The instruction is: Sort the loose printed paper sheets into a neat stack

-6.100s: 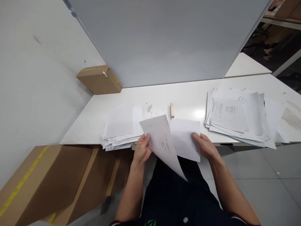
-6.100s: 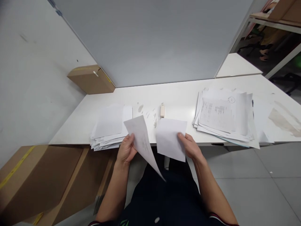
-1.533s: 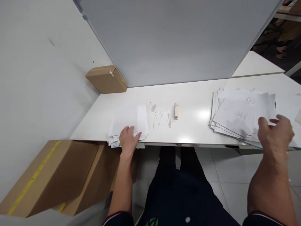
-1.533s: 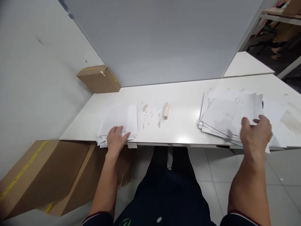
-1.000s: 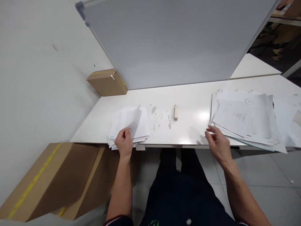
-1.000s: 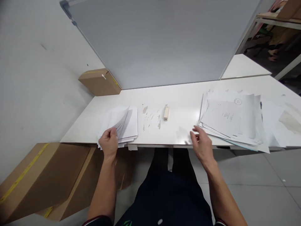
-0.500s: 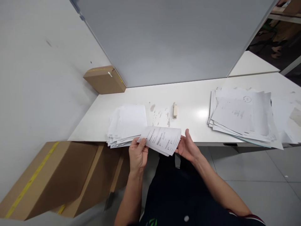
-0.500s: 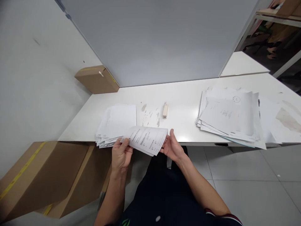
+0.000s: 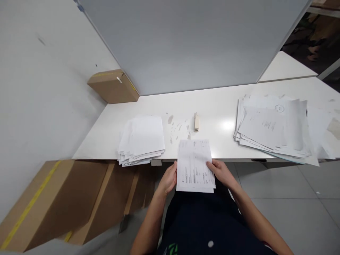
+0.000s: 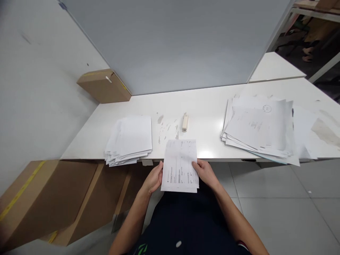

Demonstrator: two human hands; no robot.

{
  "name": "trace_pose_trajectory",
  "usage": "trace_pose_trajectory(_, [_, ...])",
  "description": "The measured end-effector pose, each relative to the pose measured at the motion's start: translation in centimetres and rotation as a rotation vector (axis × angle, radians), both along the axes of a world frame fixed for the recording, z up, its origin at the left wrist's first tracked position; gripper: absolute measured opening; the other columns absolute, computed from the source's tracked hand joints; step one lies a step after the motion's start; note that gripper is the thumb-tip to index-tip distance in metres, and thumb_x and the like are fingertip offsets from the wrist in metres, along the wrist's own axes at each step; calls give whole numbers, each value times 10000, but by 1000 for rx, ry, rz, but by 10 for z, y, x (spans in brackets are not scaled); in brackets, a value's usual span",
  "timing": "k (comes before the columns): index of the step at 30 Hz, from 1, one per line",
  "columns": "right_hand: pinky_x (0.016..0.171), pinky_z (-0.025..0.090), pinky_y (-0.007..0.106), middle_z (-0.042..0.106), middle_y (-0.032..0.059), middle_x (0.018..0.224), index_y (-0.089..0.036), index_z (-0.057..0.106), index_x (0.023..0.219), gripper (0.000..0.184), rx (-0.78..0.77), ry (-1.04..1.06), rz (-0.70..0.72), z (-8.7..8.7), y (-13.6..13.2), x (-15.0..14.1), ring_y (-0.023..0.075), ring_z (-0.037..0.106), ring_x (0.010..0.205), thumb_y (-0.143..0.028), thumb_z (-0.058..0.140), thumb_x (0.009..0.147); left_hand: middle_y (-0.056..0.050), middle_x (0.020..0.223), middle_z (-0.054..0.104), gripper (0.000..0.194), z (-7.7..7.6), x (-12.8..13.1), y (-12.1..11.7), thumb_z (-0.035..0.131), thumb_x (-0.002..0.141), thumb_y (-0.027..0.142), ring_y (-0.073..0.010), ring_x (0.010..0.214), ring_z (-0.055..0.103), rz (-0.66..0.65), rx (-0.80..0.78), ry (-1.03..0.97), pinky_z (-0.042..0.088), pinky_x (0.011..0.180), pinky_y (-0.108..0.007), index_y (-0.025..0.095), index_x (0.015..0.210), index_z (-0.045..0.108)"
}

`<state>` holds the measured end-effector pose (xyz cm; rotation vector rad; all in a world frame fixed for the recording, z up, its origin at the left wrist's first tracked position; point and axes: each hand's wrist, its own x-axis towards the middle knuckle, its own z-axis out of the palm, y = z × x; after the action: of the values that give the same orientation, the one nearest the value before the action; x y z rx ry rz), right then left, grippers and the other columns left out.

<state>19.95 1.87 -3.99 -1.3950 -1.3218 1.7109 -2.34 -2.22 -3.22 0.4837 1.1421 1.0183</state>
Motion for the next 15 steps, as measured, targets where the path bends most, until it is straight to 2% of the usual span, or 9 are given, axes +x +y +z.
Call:
trace_pose_trajectory(4, [477, 393, 249, 563, 1, 559, -164, 546, 611, 369, 13, -64, -5, 2, -2, 8, 153, 507, 512, -482, 465, 779, -74, 740, 657, 341, -5, 11, 12, 600, 705, 484, -238, 754, 618, 42, 14, 101, 480, 604, -309, 180, 850, 651])
trace_pose_trajectory(6, [504, 413, 253, 583, 10, 592, -161, 565, 640, 364, 19, -92, -66, 0, -1, 17, 173, 534, 563, -485, 468, 775, -60, 723, 650, 331, -7, 10, 12, 583, 719, 482, -218, 728, 613, 61, 52, 163, 474, 592, -291, 179, 838, 644])
trace_pose_trajectory(8, [542, 432, 254, 606, 10, 636, -164, 592, 692, 340, 50, -116, -147, -2, 0, 31, 190, 560, 627, -476, 480, 770, -43, 702, 640, 328, -6, 3, 10, 574, 731, 471, -182, 686, 601, 132, 98, 253, 466, 581, -264, 164, 828, 634])
trace_pose_trajectory(11, [560, 436, 247, 618, 2, 661, -173, 617, 764, 301, 100, -176, -252, -4, 0, 54, 187, 569, 649, -451, 503, 763, -22, 723, 641, 319, 6, -18, 7, 612, 714, 434, -133, 661, 588, 312, 178, 339, 464, 589, -226, 151, 859, 625])
trace_pose_trajectory(15, [538, 429, 252, 633, 26, 701, -168, 636, 830, 304, 140, -320, -333, 2, -2, 71, 201, 574, 672, -437, 513, 761, -37, 846, 664, 321, 33, -42, 7, 674, 670, 387, -132, 765, 613, 460, 215, 198, 488, 675, -228, 177, 908, 627])
